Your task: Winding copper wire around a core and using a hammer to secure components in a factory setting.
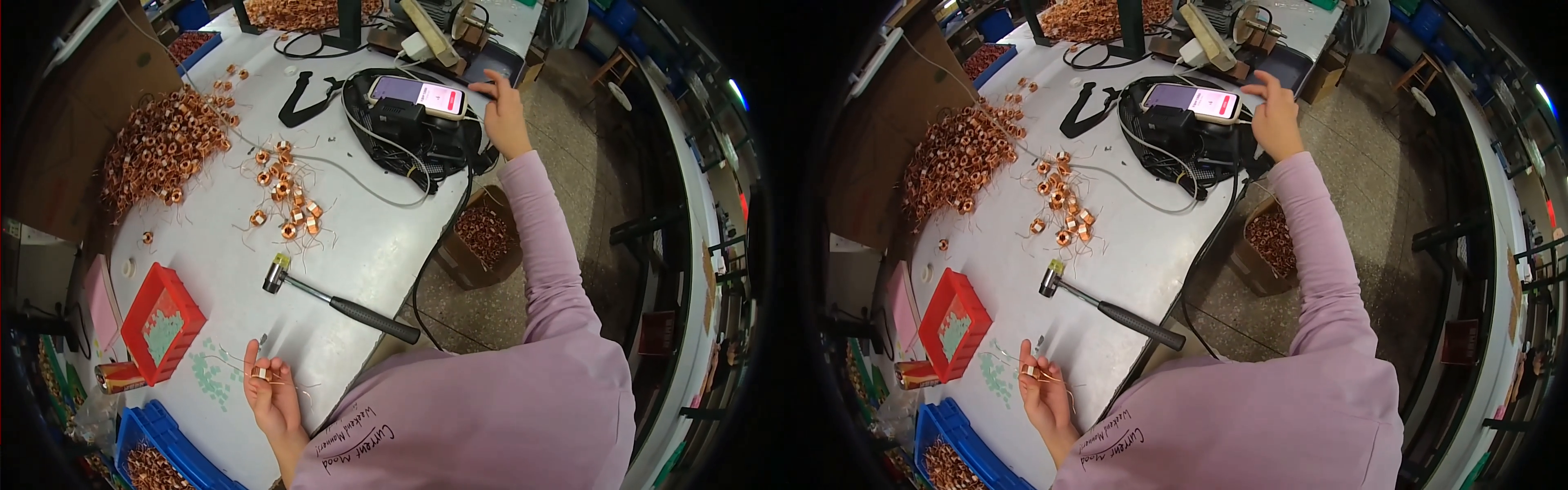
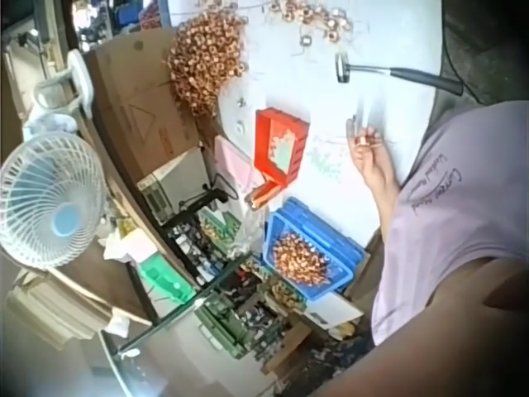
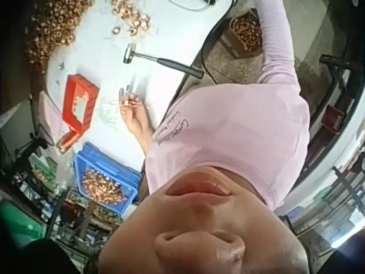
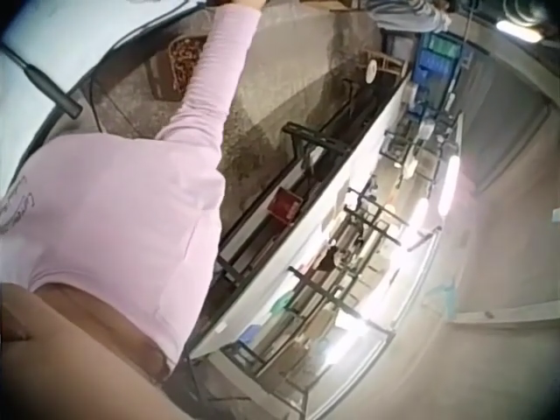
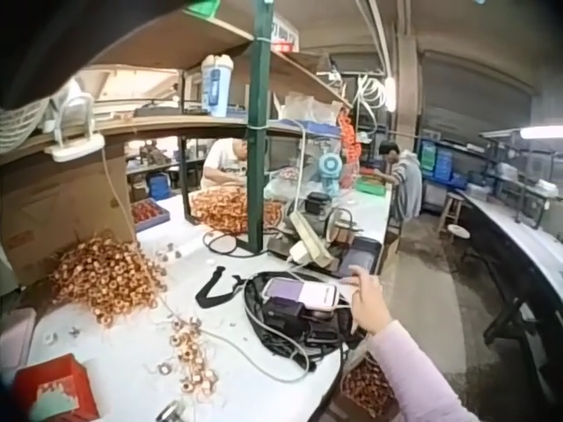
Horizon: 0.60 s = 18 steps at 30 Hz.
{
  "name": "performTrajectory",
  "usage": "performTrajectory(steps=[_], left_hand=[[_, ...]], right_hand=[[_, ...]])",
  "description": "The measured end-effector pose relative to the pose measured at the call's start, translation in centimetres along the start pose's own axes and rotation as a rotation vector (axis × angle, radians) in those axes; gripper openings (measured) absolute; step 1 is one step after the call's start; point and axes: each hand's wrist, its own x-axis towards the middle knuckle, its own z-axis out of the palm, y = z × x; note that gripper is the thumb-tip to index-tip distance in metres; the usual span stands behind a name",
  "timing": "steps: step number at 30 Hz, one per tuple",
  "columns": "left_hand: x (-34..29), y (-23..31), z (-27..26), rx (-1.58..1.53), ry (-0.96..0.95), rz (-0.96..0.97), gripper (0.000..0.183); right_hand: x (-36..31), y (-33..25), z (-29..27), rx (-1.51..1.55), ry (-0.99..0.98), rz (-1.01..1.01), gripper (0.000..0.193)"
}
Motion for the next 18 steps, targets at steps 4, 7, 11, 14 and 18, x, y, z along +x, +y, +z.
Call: performTrajectory(steps=[4,7,11,14,18], left_hand=[[0.1,-0.1,-0.2,-0.05,-0.003,-0.02,0.061],[0.3,-0.2,-0.1,-0.054,-0.003,-0.036,0.061],[0.6,-0.4,0.1,-0.086,0.002,-0.052,0.061],[0.5,-0.4,0.0,-0.086,0.007,-0.051,0.06],[0.6,-0.5,0.0,-0.088,0.014,-0.052,0.06]], right_hand=[[0.1,0.4,1.0,-0.167,-0.041,-0.086,0.058],[0.2,0.4,1.4,-0.193,-0.05,-0.077,0.063],[0.9,0.9,1.6,-0.146,-0.056,-0.08,0.059],[1.0,0.8,1.5,-0.187,-0.001,-0.109,0.058],[1.1,0.6,1.2,-0.191,0.055,-0.123,0.055]])
